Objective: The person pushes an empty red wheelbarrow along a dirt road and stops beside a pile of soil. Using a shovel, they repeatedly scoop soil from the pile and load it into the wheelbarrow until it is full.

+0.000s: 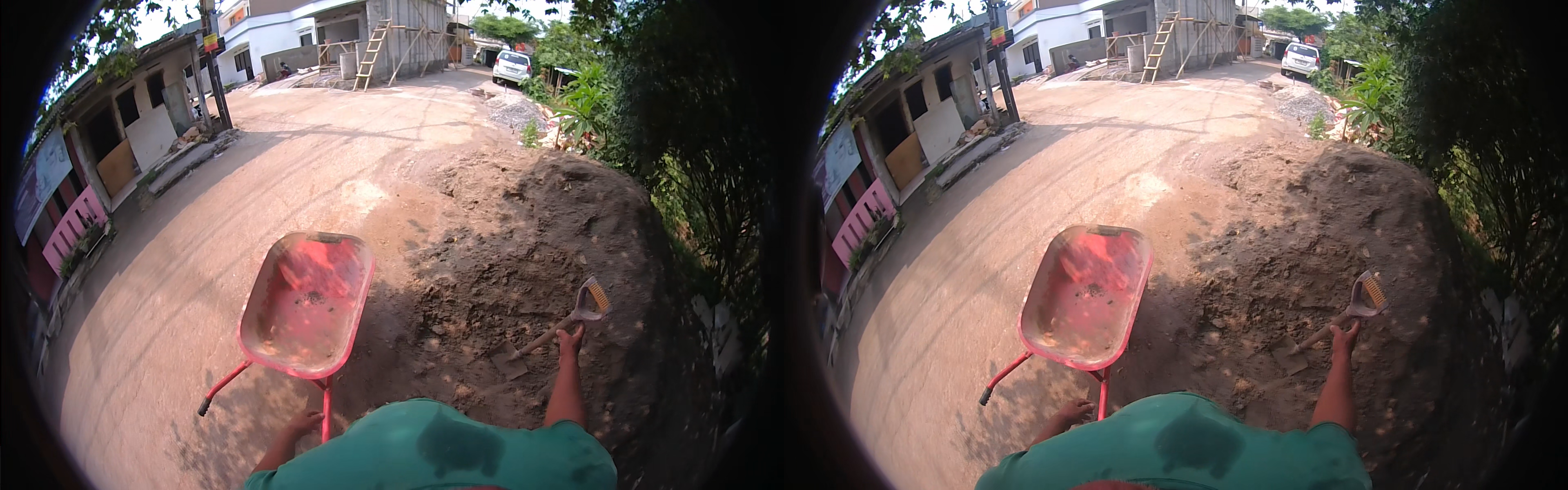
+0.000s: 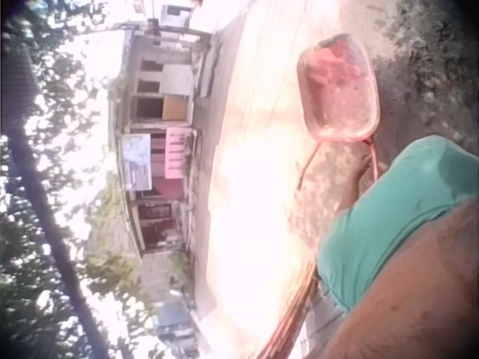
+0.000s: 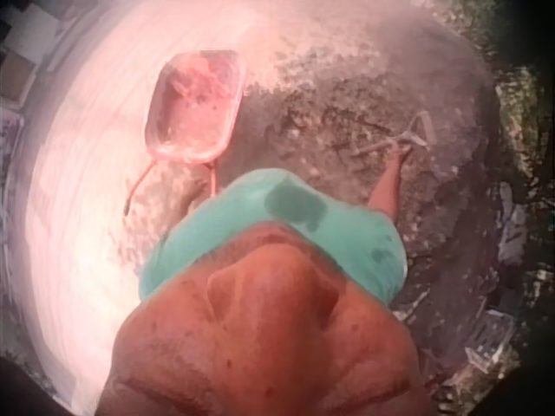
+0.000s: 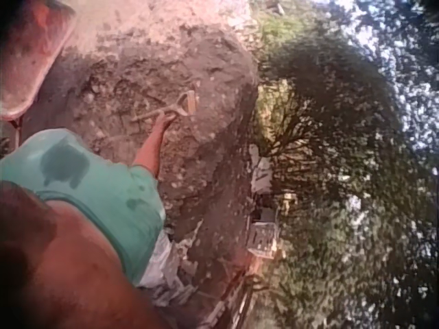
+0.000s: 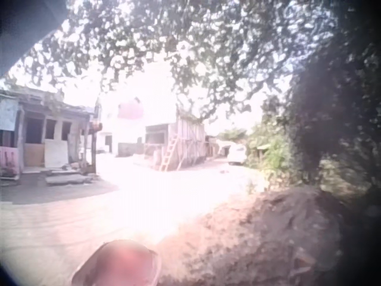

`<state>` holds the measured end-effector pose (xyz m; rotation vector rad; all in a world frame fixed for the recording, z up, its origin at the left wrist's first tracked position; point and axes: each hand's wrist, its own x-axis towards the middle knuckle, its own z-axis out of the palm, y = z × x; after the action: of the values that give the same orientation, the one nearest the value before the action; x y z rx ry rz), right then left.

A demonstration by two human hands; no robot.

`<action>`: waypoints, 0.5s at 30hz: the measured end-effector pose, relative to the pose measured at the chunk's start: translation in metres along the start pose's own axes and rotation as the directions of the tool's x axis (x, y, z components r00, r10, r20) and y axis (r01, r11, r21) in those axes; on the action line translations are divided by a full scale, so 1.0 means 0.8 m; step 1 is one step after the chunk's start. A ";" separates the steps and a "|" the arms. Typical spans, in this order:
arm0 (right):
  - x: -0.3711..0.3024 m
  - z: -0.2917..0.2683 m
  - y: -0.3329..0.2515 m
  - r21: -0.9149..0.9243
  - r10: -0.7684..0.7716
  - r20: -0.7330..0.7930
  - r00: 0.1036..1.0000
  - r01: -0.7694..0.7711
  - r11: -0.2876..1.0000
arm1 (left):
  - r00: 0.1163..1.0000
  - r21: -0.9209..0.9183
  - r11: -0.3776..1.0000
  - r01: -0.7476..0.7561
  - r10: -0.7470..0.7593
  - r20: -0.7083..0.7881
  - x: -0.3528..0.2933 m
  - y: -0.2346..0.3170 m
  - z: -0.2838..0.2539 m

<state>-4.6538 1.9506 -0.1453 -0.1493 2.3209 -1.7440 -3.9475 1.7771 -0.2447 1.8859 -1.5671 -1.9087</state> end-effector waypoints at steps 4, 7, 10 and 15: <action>-0.003 0.056 -0.017 0.182 0.046 -0.043 0.998 -0.037 0.982 | 0.832 0.008 0.875 -0.484 0.463 -0.306 0.009 0.107 -0.095; 0.057 0.045 0.011 0.242 -0.093 -0.158 0.983 0.130 0.961 | 0.660 -0.078 0.680 -0.729 0.667 -0.346 0.010 0.216 -0.138; 0.067 0.058 0.013 0.272 -0.104 -0.170 0.980 0.148 0.951 | 0.493 0.028 0.520 -0.854 0.825 -0.274 -0.042 0.313 -0.172; 0.054 0.077 0.007 0.173 -0.071 -0.149 0.986 0.097 0.980 | 0.119 -0.052 0.115 -0.992 0.990 -0.081 -0.151 0.456 -0.199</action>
<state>-4.6800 1.8853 -0.1725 -0.0955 2.2669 -2.0583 -4.0100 1.5794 0.1152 0.3096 -1.8513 -1.1417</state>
